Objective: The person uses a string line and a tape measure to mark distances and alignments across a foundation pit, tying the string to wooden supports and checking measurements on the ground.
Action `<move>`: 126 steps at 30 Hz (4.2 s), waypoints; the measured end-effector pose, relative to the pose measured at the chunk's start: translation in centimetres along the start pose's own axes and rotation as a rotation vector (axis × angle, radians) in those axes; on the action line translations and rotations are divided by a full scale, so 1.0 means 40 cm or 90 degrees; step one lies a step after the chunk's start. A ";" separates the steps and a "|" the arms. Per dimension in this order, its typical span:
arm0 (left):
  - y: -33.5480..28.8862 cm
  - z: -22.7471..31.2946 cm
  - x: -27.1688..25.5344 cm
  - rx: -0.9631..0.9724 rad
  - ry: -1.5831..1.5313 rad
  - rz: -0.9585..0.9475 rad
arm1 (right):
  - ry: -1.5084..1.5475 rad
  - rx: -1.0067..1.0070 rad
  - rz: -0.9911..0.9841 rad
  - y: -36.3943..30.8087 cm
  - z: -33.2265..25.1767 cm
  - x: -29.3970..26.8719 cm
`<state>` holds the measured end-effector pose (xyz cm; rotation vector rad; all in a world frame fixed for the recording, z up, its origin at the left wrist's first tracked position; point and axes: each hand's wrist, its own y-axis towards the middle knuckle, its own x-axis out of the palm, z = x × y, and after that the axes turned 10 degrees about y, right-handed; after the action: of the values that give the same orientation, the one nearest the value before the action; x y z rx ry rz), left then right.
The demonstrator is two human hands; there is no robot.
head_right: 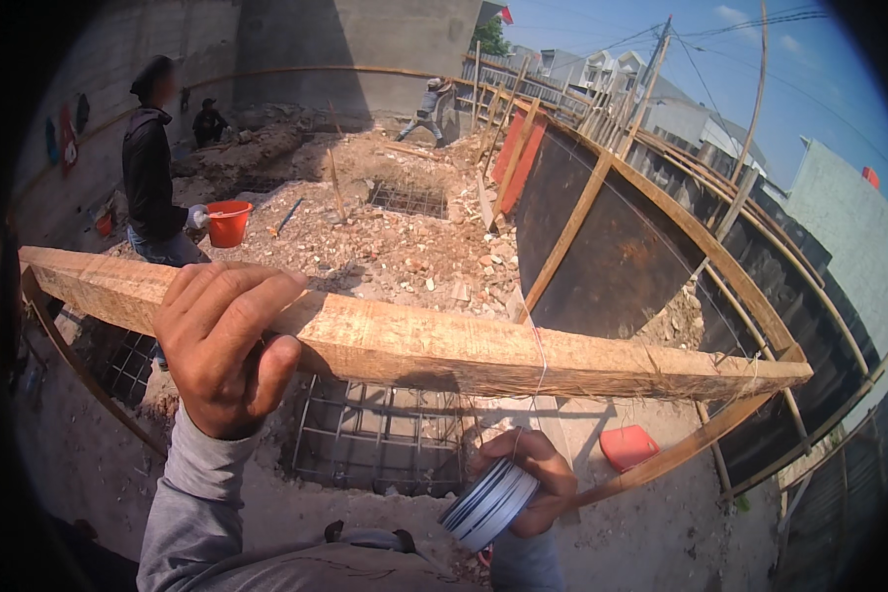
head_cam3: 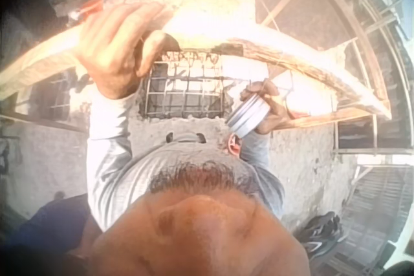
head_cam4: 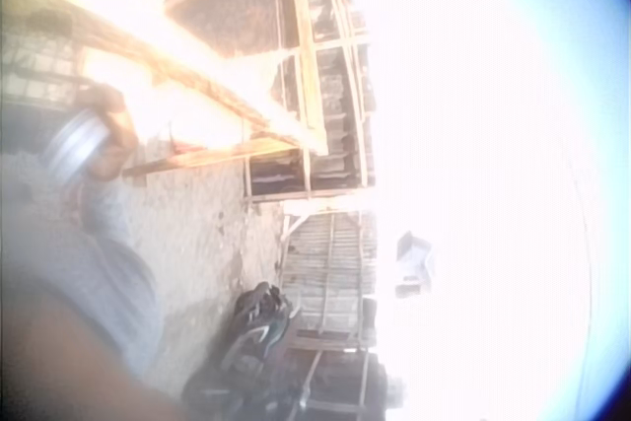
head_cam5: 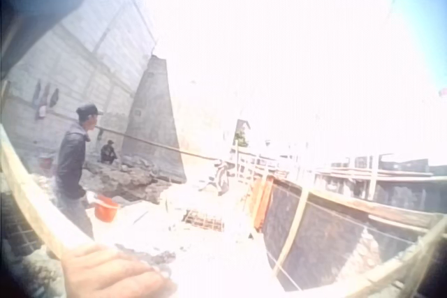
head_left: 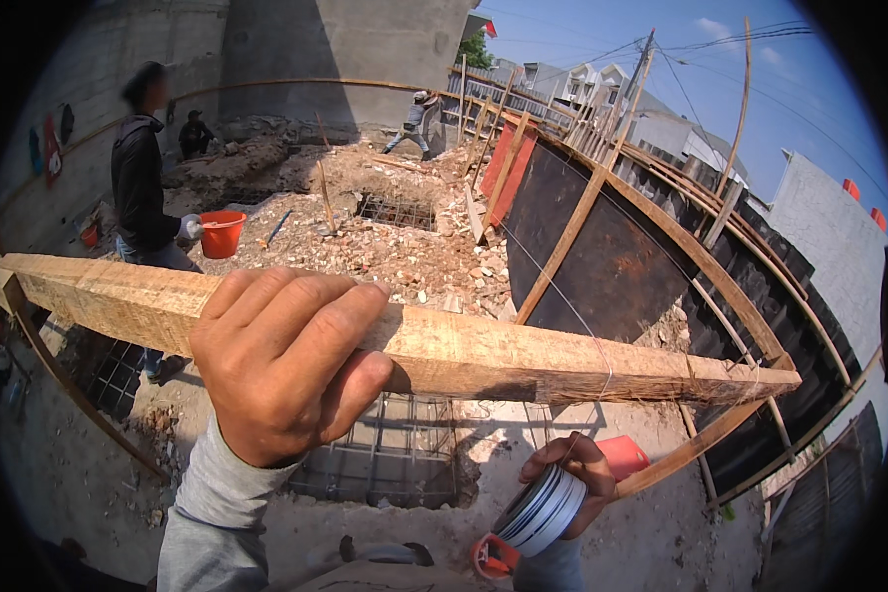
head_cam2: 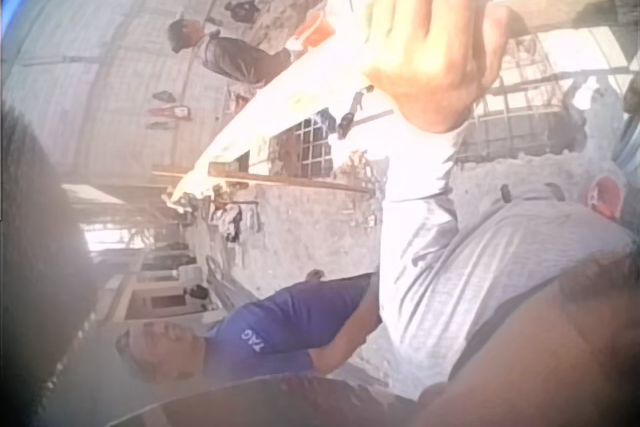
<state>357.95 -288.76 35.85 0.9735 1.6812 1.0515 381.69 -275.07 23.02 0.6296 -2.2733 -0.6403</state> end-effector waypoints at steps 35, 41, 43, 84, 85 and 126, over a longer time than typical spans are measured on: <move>0.004 -0.001 -0.002 0.017 0.015 0.018 | 0.020 -0.013 -0.141 -0.002 0.054 -0.058; 0.001 0.009 -0.002 -0.012 0.010 -0.001 | -0.028 -0.008 -0.159 0.007 0.053 -0.077; 0.000 0.008 0.002 -0.009 0.010 -0.001 | -0.032 -0.009 -0.157 0.008 0.055 -0.076; 0.000 0.002 0.009 0.024 0.033 0.035 | -0.056 -0.023 -0.177 0.034 0.074 -0.067; -0.001 0.002 0.010 0.023 0.034 0.036 | -0.068 -0.014 -0.181 0.035 0.072 -0.068; 0.000 0.005 0.016 0.019 0.030 0.047 | -0.086 0.041 -0.163 0.040 0.049 -0.062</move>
<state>357.95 -288.14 35.60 1.0449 1.7141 1.1081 381.48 -271.85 21.53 0.9444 -2.3658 -0.7541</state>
